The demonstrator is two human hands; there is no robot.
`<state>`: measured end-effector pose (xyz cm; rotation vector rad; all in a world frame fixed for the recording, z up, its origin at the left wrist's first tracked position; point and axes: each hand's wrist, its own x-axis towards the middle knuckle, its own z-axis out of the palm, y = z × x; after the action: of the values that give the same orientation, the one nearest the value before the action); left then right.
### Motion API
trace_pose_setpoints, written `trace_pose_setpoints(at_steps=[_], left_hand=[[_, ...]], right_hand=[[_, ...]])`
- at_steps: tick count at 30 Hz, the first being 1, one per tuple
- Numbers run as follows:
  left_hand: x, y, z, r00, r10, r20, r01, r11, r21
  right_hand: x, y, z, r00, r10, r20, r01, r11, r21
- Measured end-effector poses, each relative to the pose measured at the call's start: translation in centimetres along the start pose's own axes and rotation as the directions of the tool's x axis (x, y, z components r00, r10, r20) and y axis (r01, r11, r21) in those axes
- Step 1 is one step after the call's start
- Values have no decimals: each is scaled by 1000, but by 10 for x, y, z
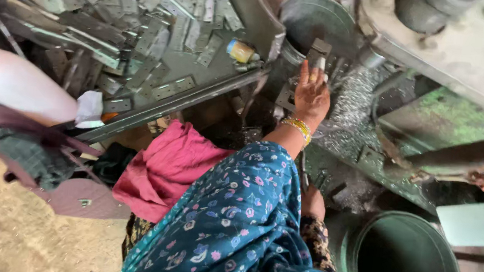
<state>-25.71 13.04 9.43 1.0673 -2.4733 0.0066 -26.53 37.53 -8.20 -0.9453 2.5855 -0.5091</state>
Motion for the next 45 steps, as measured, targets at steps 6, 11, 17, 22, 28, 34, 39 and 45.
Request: trace_pose_setpoints(at_steps=[6,11,17,22,28,34,39,45], left_hand=[[-57,-88,-18,965,-48,-258,-34,951,-307],[-71,-234,-48,915,-374,-150,374,927,-29],[-19,-308,-51,848,-514,-128,525,848,71],[-1,-310,-32,883,-465,-63,468,863,189],[-31,-304,-35,907,-420,-2,420,906,52],[-69,-318,-48,944,-328,33,329,942,-68],[-75,-309,-49,940,-339,-41,340,940,16],[-45,-282,-89,847,-530,-38,530,848,-11]], right_hand=[[-21,-25,-43,983,-132,-131,131,991,-18],[-40,-73,-112,760,-233,-607,386,913,134],[-35,-106,-138,760,-263,-594,264,960,-87],[-32,-100,-131,790,-183,-584,196,980,-42],[-31,-97,-129,826,-172,-537,178,983,-41],[-29,-99,-130,852,-135,-506,161,987,8],[-34,-97,-129,834,-137,-534,208,975,75],[-38,-101,-128,835,-138,-533,209,975,75]])
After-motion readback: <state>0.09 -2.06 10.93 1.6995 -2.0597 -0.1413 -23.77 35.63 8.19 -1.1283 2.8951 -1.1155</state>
